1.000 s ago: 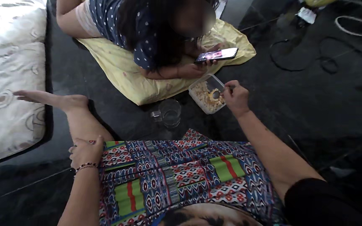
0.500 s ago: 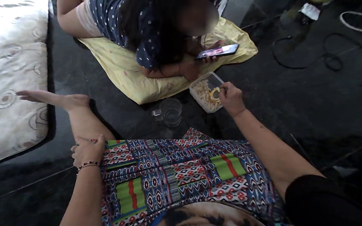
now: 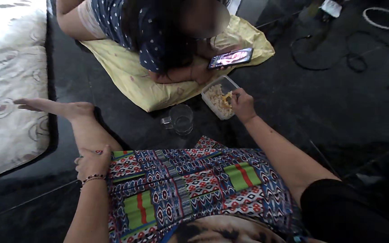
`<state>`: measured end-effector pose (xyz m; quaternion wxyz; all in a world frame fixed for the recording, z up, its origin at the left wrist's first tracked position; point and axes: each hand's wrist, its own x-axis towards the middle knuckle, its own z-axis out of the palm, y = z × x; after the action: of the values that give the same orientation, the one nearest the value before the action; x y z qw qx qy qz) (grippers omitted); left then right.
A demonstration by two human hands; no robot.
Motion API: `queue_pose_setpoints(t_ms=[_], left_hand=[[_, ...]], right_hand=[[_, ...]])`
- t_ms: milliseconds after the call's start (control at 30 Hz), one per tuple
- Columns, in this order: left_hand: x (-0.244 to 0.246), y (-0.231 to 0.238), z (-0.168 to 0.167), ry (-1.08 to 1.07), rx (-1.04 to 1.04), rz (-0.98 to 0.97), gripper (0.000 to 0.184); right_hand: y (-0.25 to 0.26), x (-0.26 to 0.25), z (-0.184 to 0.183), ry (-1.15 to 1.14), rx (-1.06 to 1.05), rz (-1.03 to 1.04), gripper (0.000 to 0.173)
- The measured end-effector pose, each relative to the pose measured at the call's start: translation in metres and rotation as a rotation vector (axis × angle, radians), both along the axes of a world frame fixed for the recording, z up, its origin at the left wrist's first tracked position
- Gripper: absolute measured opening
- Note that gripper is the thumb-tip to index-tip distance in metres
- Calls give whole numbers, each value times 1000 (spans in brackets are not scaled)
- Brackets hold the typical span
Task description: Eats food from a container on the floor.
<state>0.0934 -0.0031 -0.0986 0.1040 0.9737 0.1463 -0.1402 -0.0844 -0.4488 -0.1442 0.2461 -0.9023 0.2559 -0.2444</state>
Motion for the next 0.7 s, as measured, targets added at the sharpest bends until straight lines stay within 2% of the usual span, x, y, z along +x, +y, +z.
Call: queue_pose_setpoints(t_ms=[100,267,333,400,533,700], left_hand=[[0,1,-1,0,6,-10,88],[0,2,-2,2,18,-8,89],[0,2,-3,-1,4,-5,89],[0,1,-2,-14,-2,-1,89],[-1,1,-3,-12,10,-2,89],[-2,2,-2,-19,-3,1,87]], right_hand=[[-3,2,-4,-14,91,-67,24],[-20,1,-4,-112,606,-358,29],[-23,-2,-5,-181,700,-382,28],[-21,-8,1,-120,620,-299,28],[-11,-12,9,-36,301,-136,25],[-7,-13,10,-126,39,-74,20]])
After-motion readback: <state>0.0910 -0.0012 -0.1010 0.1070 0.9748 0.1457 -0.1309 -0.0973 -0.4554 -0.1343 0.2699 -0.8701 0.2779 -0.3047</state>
